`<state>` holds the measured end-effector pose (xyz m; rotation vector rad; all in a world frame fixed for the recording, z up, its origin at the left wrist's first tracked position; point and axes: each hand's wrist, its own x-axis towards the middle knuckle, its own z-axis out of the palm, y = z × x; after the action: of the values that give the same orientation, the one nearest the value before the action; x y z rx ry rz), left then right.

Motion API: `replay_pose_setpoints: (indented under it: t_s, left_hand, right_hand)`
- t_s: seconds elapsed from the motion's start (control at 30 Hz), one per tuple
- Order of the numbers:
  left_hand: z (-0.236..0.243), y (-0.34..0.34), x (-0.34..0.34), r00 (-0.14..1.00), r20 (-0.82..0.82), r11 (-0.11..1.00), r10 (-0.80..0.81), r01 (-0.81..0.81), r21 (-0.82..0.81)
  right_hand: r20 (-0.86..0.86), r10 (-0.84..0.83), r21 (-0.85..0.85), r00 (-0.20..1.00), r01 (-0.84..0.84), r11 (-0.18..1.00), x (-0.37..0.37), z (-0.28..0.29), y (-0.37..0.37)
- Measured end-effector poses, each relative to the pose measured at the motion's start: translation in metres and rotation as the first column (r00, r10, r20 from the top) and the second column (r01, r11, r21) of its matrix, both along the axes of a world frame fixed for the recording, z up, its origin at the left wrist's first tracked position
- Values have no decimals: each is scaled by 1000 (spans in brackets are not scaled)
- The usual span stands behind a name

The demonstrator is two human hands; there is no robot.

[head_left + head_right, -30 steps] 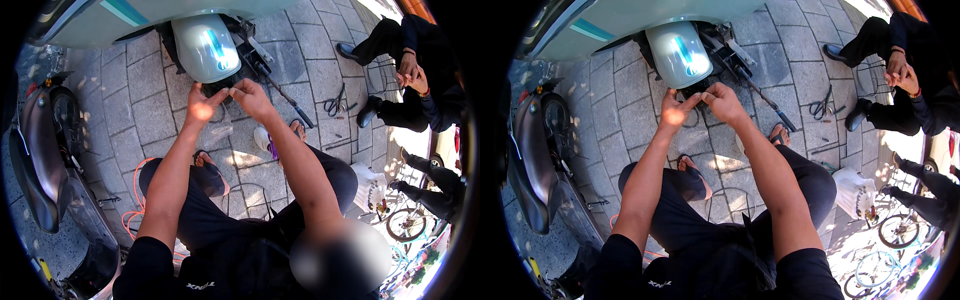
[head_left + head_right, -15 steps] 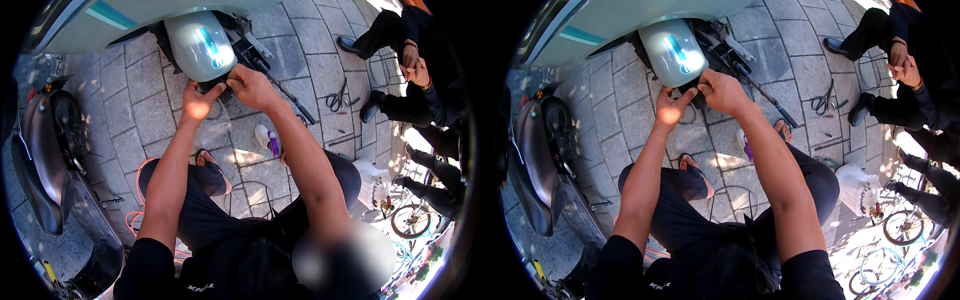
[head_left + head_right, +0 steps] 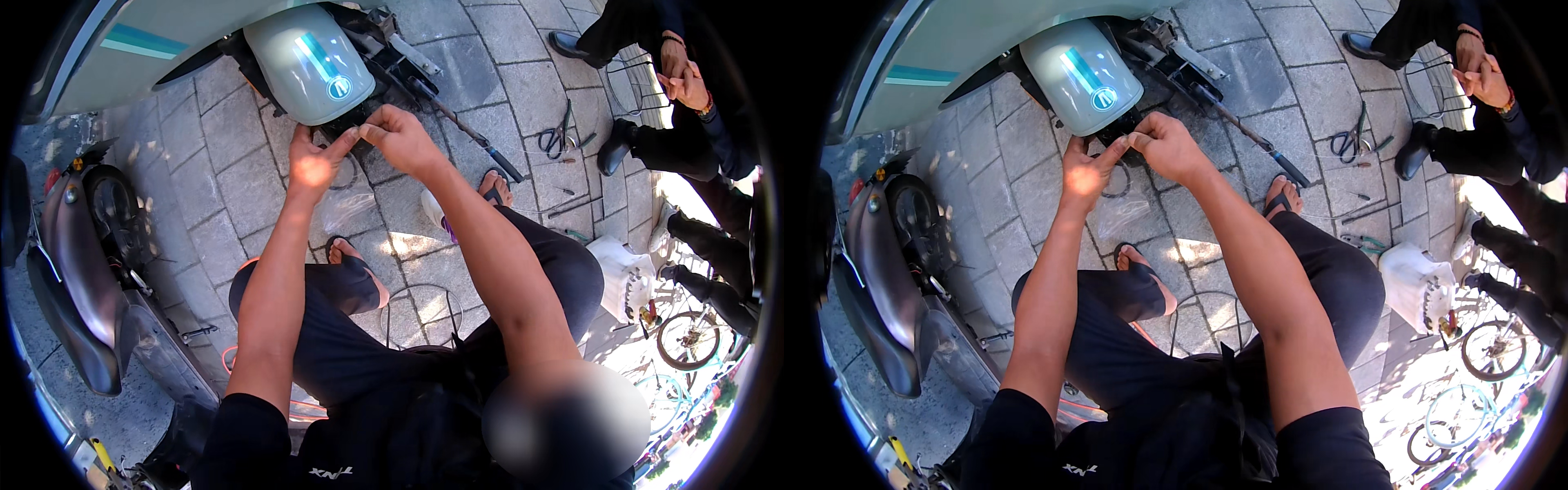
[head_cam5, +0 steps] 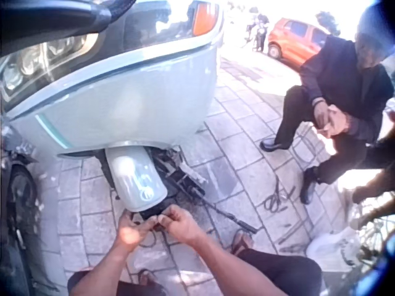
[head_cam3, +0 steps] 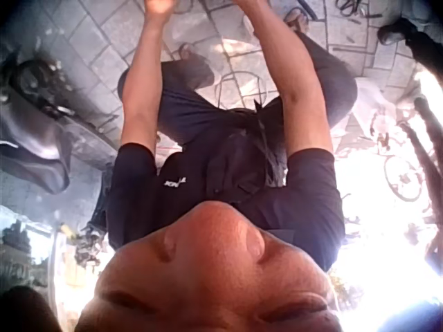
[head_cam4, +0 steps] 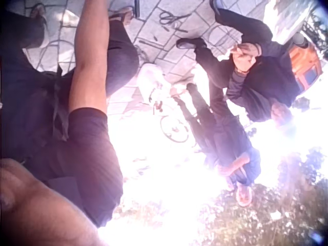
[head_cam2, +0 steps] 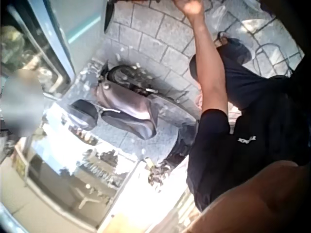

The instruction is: The person sits on the ground and works on the front wheel area of a light green scooter. They spray a liquid from a purple bottle onto the wheel and then use their hands to manipulate a small component near the tire.

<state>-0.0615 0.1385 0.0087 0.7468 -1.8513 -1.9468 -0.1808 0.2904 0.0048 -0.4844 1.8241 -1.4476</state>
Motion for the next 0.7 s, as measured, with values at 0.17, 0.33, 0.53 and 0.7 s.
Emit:
replay_pose_setpoints:
  t_s: [0.17, 0.33, 0.53, 0.7]
  left_hand:
    - [1, 2, 3, 993, 117, 981, -27, 49, -189]
    - [3, 3, 7, 992, 122, 986, -28, 47, -158]
    - [2, 5, 2, 993, 120, 993, -3, 17, -113]
    - [-1, 3, 7, 988, 152, 985, -33, 58, -161]
  right_hand:
    - [68, -68, 48, 995, 64, 997, 5, -4, -2]
    - [-576, 124, 168, 808, -32, 985, 4, 14, 2]
    - [38, -49, 223, 998, 39, 974, 1, 15, -8]
    - [-320, 153, 299, 935, -53, 953, -2, 18, -4]
